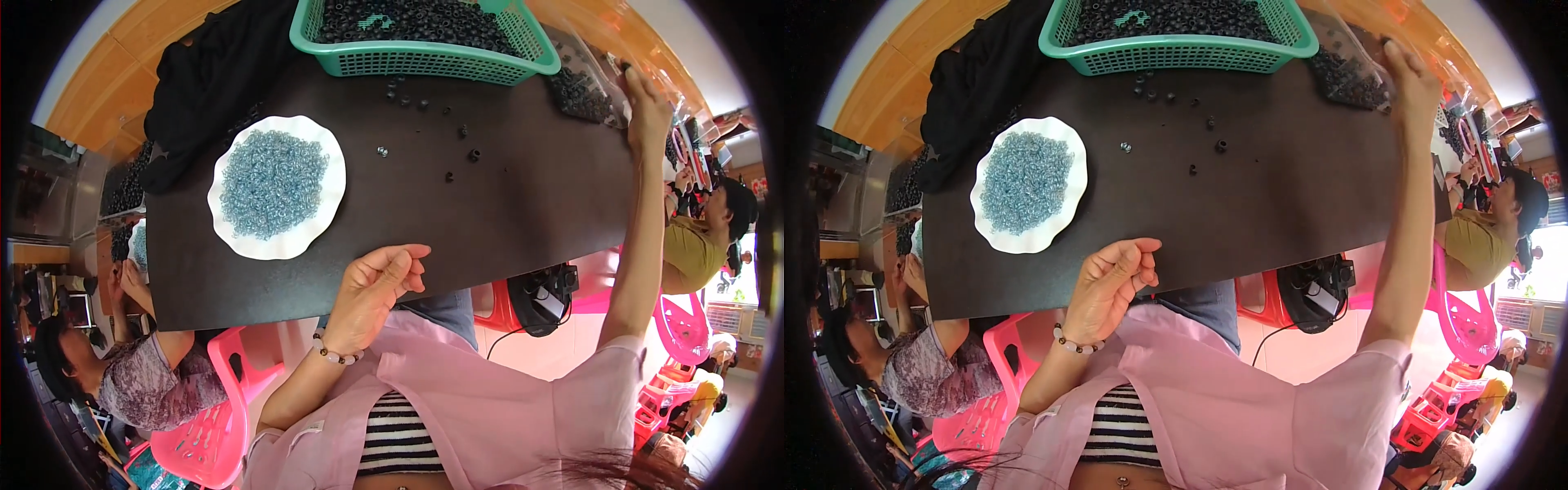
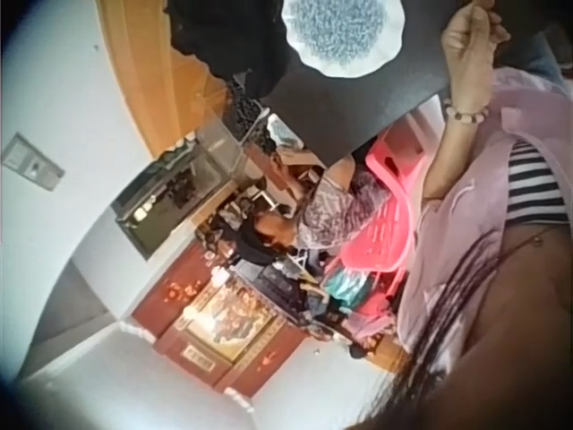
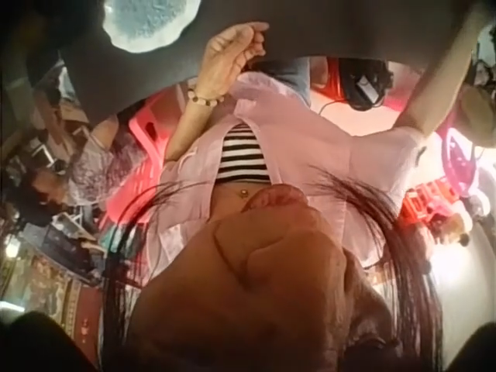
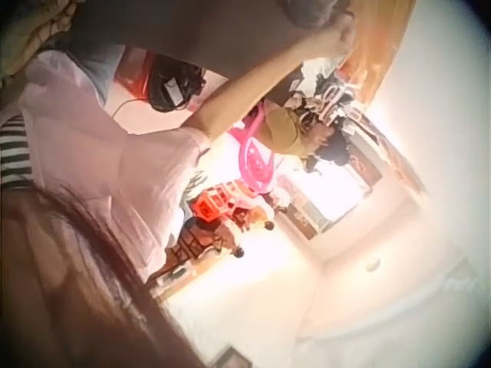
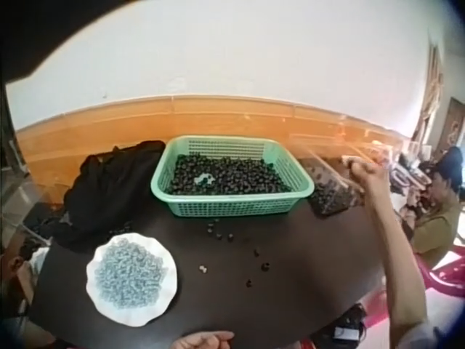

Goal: Manually assembling or sorting small black components with light blue beads at a workstation.

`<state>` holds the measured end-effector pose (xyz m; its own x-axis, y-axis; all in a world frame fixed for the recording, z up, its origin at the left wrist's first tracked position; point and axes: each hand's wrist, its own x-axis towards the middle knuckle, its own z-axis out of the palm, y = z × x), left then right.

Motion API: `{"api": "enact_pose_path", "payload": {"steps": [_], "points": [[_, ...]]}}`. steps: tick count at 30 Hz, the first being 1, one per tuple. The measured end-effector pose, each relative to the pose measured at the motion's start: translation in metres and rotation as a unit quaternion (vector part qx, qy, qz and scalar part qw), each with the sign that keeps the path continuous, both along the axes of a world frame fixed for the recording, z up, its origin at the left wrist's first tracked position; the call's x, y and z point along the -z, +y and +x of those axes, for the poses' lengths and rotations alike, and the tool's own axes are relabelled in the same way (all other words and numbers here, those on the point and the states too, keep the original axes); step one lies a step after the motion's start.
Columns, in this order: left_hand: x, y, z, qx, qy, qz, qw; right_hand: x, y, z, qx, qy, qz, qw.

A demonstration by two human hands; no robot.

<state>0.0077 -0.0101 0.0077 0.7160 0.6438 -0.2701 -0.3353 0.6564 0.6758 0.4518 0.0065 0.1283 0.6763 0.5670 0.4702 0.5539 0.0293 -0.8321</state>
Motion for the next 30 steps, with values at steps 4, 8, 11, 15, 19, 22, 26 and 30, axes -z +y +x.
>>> {"api": "enact_pose_path", "payload": {"steps": [4, 8, 11, 15, 19, 22, 26, 30], "points": [[0.002, 0.002, 0.003, 0.013, -0.015, -0.007, 1.0, -0.008, 0.022, 0.091, 0.085, -0.154, -0.124, 0.976], [0.003, 0.002, 0.001, 0.007, -0.008, -0.011, 1.0, 0.0, 0.042, 0.131, 0.111, -0.231, -0.27, 0.928], [0.004, 0.001, 0.0, 0.008, -0.007, -0.017, 1.0, 0.017, 0.053, 0.132, 0.106, -0.221, -0.274, 0.93], [0.002, 0.005, -0.002, 0.022, -0.017, -0.02, 0.999, 0.01, 0.055, 0.119, 0.117, -0.243, -0.331, 0.904], [0.002, 0.008, 0.002, 0.041, -0.024, -0.03, 0.998, 0.009, 0.038, 0.134, 0.141, -0.322, -0.216, 0.911], [0.0, 0.008, 0.004, 0.038, -0.003, -0.027, 0.999, -0.004, 0.027, 0.009, 0.118, -0.261, -0.064, 0.956], [-0.001, 0.007, -0.001, 0.035, 0.024, -0.017, 0.999, 0.031, 0.007, -0.098, -0.083, -0.152, -0.109, 0.979], [-0.003, 0.009, 0.0, 0.045, 0.016, -0.022, 0.999, 0.067, -0.009, -0.156, -0.242, -0.148, -0.226, 0.932]]}}
